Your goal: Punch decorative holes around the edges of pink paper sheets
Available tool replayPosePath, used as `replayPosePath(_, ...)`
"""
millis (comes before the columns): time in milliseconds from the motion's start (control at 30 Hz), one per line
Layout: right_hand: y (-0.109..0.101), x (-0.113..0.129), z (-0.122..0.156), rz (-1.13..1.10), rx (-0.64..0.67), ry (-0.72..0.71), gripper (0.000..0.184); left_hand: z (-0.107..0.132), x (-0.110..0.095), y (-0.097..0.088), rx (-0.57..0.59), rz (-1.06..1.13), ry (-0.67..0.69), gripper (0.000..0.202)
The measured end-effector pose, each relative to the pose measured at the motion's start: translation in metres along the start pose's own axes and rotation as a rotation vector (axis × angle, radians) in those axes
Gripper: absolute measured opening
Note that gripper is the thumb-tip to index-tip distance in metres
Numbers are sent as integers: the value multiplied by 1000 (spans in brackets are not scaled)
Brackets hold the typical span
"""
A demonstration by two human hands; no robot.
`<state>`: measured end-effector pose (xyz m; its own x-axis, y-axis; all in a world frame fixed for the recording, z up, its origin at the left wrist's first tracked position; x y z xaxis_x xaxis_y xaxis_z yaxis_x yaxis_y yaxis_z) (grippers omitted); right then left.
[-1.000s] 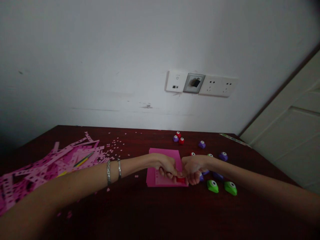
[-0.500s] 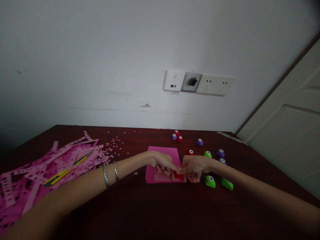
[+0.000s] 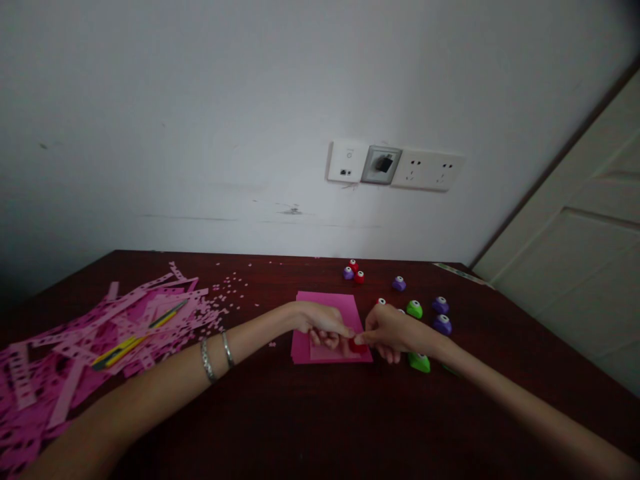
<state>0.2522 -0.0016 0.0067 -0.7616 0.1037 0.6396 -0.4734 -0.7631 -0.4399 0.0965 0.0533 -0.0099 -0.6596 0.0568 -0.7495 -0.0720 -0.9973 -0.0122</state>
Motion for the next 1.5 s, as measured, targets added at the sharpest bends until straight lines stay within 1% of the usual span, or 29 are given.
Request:
replayPosePath(67, 0, 2, 4, 17, -53, -13, 39, 3, -3, 2, -18, -5, -5, 34)
replayPosePath(133, 0, 6, 9, 19, -79, -24, 36, 6, -5, 4, -34, -20, -13, 31)
replayPosePath(200, -2, 9, 15, 11, -100, -43, 33, 10, -6, 4, -93, -43, 4, 27)
replayPosePath(233, -4, 10, 18, 10, -122, -58, 32, 13, -6, 4, -154, -74, 34, 24)
replayPosePath(267, -7, 11, 21, 18, -149, -80, 31, 16, -6, 4, -239, -132, 73, 24)
replayPosePath(333, -12, 12, 26, 76, -215, -148, 25, 24, -7, 6, -455, -318, 139, 25)
replayPosePath(400, -15, 10, 30, 189, -282, -216, 19, 33, -7, 11, -654, -529, 142, 29)
replayPosePath(433, -16, 9, 31, 254, -313, -239, 17, 37, -6, 14, -718, -611, 129, 29)
replayPosePath(467, -15, 8, 32, 317, -336, -255, 18, 39, -5, 18, -748, -666, 114, 29)
replayPosePath(533, -10, 7, 33, 419, -345, -277, 24, 43, -2, 23, -733, -722, 97, 27)
replayPosePath(633, 0, 9, 34, 503, -292, -316, 25, 42, 7, 26, -663, -741, 71, 27)
replayPosePath(767, 9, 10, 32, 528, -284, -324, 21, 36, 21, 18, -593, -690, 64, 31)
replayPosePath(900, 11, 4, 28, 537, -310, -321, 23, 31, 29, 11, -543, -632, 88, 32)
replayPosePath(1133, 12, 0, 25, 561, -348, -307, 18, 31, 26, 11, -517, -602, 74, 30)
replayPosePath(1500, 11, 2, 30, 584, -361, -256, 19, 34, 23, 13, -514, -579, 71, 29)
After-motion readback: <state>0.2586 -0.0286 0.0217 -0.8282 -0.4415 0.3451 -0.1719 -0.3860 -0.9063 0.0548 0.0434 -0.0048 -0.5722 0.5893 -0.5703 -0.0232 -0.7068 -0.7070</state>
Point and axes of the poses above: each hand's wrist, its own z-axis away from the middle knuckle, its own y-axis out of the palm, x = y × z, the point moved 2 cm from there along -z, towards the middle knuckle, and after that the axes turned 14 degrees about x, right-handed, at the moved point
